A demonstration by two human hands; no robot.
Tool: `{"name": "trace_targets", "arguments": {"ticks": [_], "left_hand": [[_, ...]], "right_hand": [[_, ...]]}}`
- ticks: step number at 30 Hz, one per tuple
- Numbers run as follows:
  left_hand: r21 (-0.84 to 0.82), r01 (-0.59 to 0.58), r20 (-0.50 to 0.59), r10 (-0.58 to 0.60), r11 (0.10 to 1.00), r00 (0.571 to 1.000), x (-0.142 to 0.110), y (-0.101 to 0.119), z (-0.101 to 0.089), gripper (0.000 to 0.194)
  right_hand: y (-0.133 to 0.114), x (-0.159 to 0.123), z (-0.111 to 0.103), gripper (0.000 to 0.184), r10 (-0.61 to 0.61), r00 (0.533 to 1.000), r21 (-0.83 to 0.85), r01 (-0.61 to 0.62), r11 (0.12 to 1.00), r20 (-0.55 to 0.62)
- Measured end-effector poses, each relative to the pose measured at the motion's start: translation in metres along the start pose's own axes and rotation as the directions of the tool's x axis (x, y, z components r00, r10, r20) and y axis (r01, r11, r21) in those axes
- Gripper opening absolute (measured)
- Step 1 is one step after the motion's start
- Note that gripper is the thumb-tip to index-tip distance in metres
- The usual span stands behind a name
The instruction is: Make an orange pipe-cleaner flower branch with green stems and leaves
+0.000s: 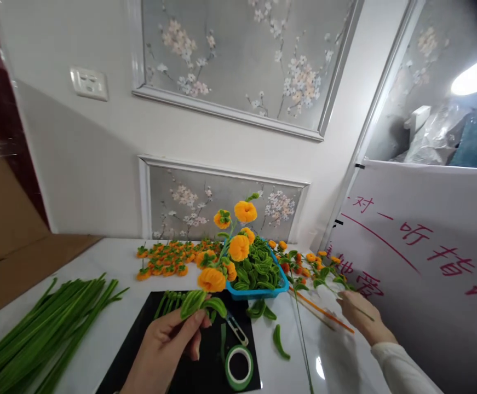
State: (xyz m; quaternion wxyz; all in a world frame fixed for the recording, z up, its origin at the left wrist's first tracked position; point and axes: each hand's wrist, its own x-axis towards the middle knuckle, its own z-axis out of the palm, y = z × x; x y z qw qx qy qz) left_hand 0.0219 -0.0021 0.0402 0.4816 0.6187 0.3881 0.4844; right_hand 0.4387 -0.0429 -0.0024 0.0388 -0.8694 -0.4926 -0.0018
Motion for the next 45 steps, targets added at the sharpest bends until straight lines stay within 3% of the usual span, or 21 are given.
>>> {"name": "trace_targets", "arguments": {"ticks": [3, 7, 11, 13, 15, 17, 19, 21, 24, 25, 30, 33, 35, 38, 41, 45], "left_hand": [[-0.140, -0.022, -0.075, 0.012, 0.990, 0.997, -0.011, 0.008, 0.000, 0.021], [-0.447, 0.062, -0.124, -0.130, 0.892, 0.984, -0.032, 0.015, 0.008, 0.021], [-0.628, 0.167, -0.073, -0.271, 0.760, 0.960, -0.055, 0.009, 0.012, 0.029], [-0.676, 0.221, -0.028, -0.324, 0.703, 0.946, -0.066, 0.004, 0.011, 0.028], [-0.703, 0.259, 0.019, -0.346, 0.662, 0.938, -0.075, -0.001, 0.011, 0.023], [-0.706, 0.282, 0.060, -0.343, 0.649, 0.938, -0.082, -0.004, 0.012, 0.018], [-0.683, 0.290, 0.076, -0.329, 0.670, 0.941, -0.088, -0.006, 0.013, 0.017], [-0.638, 0.281, 0.072, -0.308, 0.717, 0.949, -0.091, -0.008, 0.012, 0.016], [-0.568, 0.265, 0.059, -0.283, 0.779, 0.957, -0.092, -0.012, 0.007, 0.014], [-0.554, 0.263, 0.055, -0.281, 0.790, 0.958, -0.091, -0.014, 0.005, 0.015], [-0.558, 0.287, 0.011, -0.338, 0.779, 0.941, -0.076, -0.018, 0.008, 0.029], [-0.539, 0.344, 0.088, -0.355, 0.769, 0.931, -0.065, -0.014, 0.025, 0.029], [-0.514, 0.362, 0.129, -0.347, 0.777, 0.929, -0.059, -0.007, 0.038, 0.030], [-0.518, 0.340, 0.095, -0.342, 0.785, 0.935, -0.049, 0.006, 0.052, 0.034], [-0.536, 0.306, 0.038, -0.340, 0.787, 0.940, -0.033, 0.019, 0.054, 0.022], [-0.566, 0.230, -0.013, -0.287, 0.792, 0.958, -0.012, 0.031, 0.044, 0.022]], "right_hand": [[-0.010, -0.021, -0.027, 0.029, 0.037, 0.999, -0.015, -0.038, 0.999, -0.010], [-0.037, -0.069, -0.040, 0.026, 0.034, 0.999, -0.064, -0.032, 0.997, 0.040], [-0.071, -0.129, -0.041, 0.032, -0.090, 0.993, -0.058, 0.094, 0.994, 0.073], [-0.093, -0.152, -0.044, 0.034, -0.271, 0.960, 0.085, 0.265, 0.961, 0.066], [-0.121, -0.164, -0.047, 0.030, -0.470, 0.882, 0.443, 0.433, 0.785, -0.029], [-0.153, -0.165, -0.048, 0.031, -0.526, 0.835, 0.709, 0.470, 0.526, -0.163], [-0.183, -0.160, -0.047, 0.030, -0.519, 0.812, 0.817, 0.476, 0.326, -0.266], [-0.210, -0.152, -0.045, 0.030, -0.403, 0.835, 0.856, 0.479, 0.194, -0.376], [-0.237, -0.145, -0.043, 0.029, -0.443, 0.823, 0.914, 0.405, 0.016, -0.356], [-0.243, -0.144, -0.043, 0.030, -0.458, 0.821, 0.925, 0.381, -0.006, -0.341], [-0.250, -0.138, -0.033, 0.031, -0.440, 0.840, 0.942, 0.334, -0.038, -0.316], [-0.245, -0.126, -0.028, 0.027, -0.393, 0.858, 0.939, 0.339, -0.050, -0.331], [-0.240, -0.117, -0.027, 0.024, -0.424, 0.831, 0.930, 0.354, -0.096, -0.360], [-0.229, -0.113, -0.028, 0.025, -0.306, 0.848, 0.900, 0.426, -0.092, -0.432], [-0.213, -0.132, -0.030, 0.038, -0.087, 0.883, 0.886, 0.464, 0.015, -0.461], [-0.193, -0.193, -0.022, 0.046, -0.016, 0.900, 0.899, 0.436, 0.029, -0.436]]}}
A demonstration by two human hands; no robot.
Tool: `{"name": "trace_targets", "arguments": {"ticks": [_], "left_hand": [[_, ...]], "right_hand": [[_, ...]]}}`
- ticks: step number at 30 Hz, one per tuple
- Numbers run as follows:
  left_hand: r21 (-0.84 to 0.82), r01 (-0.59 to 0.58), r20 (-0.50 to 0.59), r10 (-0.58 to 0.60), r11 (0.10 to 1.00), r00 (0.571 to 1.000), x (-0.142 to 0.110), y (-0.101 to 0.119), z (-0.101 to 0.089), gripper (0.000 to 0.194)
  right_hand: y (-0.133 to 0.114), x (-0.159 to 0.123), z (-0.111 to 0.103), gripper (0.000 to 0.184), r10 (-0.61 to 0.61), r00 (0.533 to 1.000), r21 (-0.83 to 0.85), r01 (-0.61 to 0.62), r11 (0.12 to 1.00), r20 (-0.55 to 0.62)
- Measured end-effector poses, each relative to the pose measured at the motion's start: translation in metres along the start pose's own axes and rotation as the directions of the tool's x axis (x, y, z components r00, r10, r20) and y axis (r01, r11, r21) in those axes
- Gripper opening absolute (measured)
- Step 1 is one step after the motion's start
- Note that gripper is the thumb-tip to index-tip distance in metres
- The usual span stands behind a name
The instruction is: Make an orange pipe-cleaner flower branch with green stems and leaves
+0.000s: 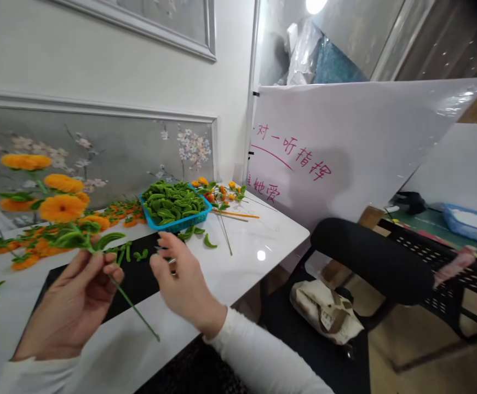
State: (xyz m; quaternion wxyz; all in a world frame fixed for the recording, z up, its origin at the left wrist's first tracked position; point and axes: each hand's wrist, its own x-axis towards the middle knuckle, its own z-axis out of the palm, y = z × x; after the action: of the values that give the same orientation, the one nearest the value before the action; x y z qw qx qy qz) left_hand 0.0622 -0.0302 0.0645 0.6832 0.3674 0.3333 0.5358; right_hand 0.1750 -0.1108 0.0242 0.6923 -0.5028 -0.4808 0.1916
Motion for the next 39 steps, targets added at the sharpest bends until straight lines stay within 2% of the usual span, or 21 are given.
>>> {"name": "trace_targets", "arguments": {"ticks": [3, 6, 9, 12, 15, 19, 25, 29, 31, 33, 36, 39], "left_hand": [[-0.014, -0.032, 0.023, 0.032, 0.999, 0.999, 0.003, 0.008, -0.002, 0.030], [-0.035, -0.081, 0.039, 0.083, 0.996, 0.996, -0.006, 0.012, -0.002, 0.032], [-0.059, -0.110, 0.053, 0.113, 0.992, 0.992, -0.023, 0.018, -0.003, 0.032], [-0.043, -0.122, 0.047, 0.124, 0.992, 0.991, -0.040, 0.027, -0.006, 0.033], [-0.012, -0.123, 0.055, 0.124, 0.992, 0.991, -0.055, 0.038, -0.015, 0.030], [0.052, -0.113, 0.134, 0.105, 0.992, 0.985, -0.068, 0.045, -0.030, 0.019], [0.110, -0.139, 0.306, 0.099, 0.984, 0.947, -0.071, 0.038, -0.043, 0.011], [0.188, -0.189, 0.386, 0.104, 0.964, 0.916, -0.068, 0.041, -0.055, 0.033], [0.270, -0.231, 0.342, 0.131, 0.935, 0.931, -0.064, 0.051, -0.065, 0.035], [0.270, -0.305, 0.252, 0.239, 0.913, 0.938, -0.056, 0.066, -0.073, 0.031], [0.212, -0.469, 0.168, 0.441, 0.857, 0.882, -0.042, 0.093, -0.078, 0.030], [0.144, -0.575, 0.180, 0.550, 0.805, 0.815, -0.029, 0.118, -0.070, 0.028]], "right_hand": [[-0.008, -0.046, -0.007, 0.046, -0.015, 0.996, -0.036, 0.018, 0.999, 0.082], [-0.007, -0.075, -0.005, 0.046, 0.016, 0.985, -0.064, -0.005, 0.998, 0.174], [-0.005, -0.089, 0.004, 0.038, 0.113, 0.951, 0.016, -0.122, 0.992, 0.288], [-0.009, -0.096, 0.020, 0.033, 0.135, 0.916, 0.101, -0.186, 0.977, 0.378], [-0.013, -0.104, 0.037, 0.029, 0.143, 0.906, 0.129, -0.210, 0.969, 0.398], [-0.012, -0.113, 0.053, 0.022, 0.137, 0.912, 0.135, -0.204, 0.970, 0.388], [-0.017, -0.109, 0.054, 0.022, 0.120, 0.931, 0.156, -0.183, 0.971, 0.344], [-0.014, -0.104, 0.046, 0.018, 0.022, 0.968, 0.179, -0.069, 0.981, 0.250], [-0.010, -0.097, 0.043, 0.016, -0.009, 0.975, 0.151, -0.026, 0.988, 0.222], [-0.008, -0.084, 0.042, 0.017, -0.040, 0.971, 0.131, 0.009, 0.991, 0.234], [-0.006, -0.059, 0.047, 0.016, -0.084, 0.958, 0.077, 0.065, 0.995, 0.274], [0.000, -0.040, 0.058, 0.016, -0.092, 0.949, 0.047, 0.081, 0.996, 0.301]]}}
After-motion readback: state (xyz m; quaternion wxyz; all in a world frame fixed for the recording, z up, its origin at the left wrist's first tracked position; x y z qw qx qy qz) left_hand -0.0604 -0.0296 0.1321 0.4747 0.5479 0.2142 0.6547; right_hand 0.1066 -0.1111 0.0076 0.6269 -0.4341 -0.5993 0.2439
